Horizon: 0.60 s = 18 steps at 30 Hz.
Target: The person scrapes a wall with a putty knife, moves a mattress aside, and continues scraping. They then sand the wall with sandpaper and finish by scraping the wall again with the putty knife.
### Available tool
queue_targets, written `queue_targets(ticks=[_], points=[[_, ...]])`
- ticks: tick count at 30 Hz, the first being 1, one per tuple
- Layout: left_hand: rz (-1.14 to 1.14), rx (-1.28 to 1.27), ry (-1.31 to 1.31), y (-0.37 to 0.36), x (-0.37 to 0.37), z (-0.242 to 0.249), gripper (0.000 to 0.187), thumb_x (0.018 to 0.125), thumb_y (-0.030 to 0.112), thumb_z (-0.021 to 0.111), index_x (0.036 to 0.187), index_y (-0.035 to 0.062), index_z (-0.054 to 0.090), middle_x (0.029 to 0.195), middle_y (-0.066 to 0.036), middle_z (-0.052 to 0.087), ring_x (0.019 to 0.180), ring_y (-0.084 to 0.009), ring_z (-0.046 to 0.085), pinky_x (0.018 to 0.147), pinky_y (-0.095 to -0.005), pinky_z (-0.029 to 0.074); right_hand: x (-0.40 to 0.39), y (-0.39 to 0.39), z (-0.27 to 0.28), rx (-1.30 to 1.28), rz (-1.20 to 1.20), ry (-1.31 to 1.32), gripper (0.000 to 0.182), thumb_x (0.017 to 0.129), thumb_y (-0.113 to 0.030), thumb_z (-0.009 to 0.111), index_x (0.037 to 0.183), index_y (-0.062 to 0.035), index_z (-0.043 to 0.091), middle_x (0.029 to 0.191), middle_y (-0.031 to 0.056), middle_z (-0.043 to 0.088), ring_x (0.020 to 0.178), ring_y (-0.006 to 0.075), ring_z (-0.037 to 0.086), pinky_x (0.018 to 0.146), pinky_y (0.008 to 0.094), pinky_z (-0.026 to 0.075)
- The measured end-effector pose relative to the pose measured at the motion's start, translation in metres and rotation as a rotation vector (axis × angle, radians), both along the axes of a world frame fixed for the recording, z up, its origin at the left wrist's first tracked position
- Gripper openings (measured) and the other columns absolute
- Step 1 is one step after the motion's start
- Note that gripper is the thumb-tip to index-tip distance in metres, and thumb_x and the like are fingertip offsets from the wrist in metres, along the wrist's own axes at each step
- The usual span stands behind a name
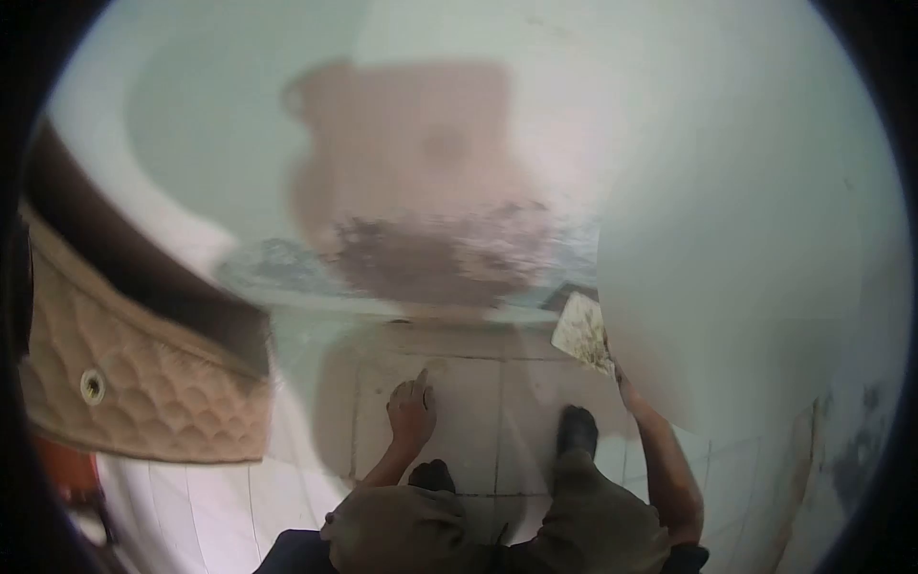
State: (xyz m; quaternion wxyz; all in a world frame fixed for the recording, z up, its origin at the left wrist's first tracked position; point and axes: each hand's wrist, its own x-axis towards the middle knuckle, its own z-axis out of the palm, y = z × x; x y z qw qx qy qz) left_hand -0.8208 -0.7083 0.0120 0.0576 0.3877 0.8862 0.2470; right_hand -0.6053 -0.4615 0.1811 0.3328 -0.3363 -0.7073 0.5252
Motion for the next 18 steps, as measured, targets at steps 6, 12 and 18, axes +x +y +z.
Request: queue_targets(ticks=[6,12,18], points=[[-0.247,0.116,-0.228,0.036,-0.001,-0.013,0.046,0.082,0.011,0.06,0.128,0.0084,0.052,0.093,-0.016,0.061,0.086,-0.0289,0.061,0.079,-0.0445,0.046,-0.011,-0.044,0.16,0.434,-0.385,-0.278,0.019,0.086,-0.015,0.069,0.095,0.0007,0.065,0.083,0.0042,0.064,0.07,0.01,0.059,0.064,0.0236,0.047],[-0.39,-0.234,-0.206,0.034,0.072,-0.031,0.067,0.082,0.02,0.062,0.142,0.0115,0.034,0.128,-0.02,0.045,0.112,-0.0317,0.051,0.092,-0.0454,0.041,0.058,-0.011,0.214,0.246,-0.585,0.6,0.043,0.098,-0.016,0.047,0.133,0.0085,0.039,0.134,0.0139,0.046,0.123,0.0208,0.045,0.104,0.0369,0.039],[-0.558,-0.329,-0.109,0.032,0.074,-0.018,0.065,0.086,0.036,0.058,0.14,0.0076,0.037,0.141,-0.023,0.037,0.127,-0.0373,0.039,0.103,-0.0539,0.03,0.071,-0.023,0.078,0.04,-0.458,0.466,0.03,0.094,-0.011,0.053,0.118,0.006,0.049,0.107,0.0149,0.06,0.091,0.0207,0.063,0.073,0.0332,0.055]])
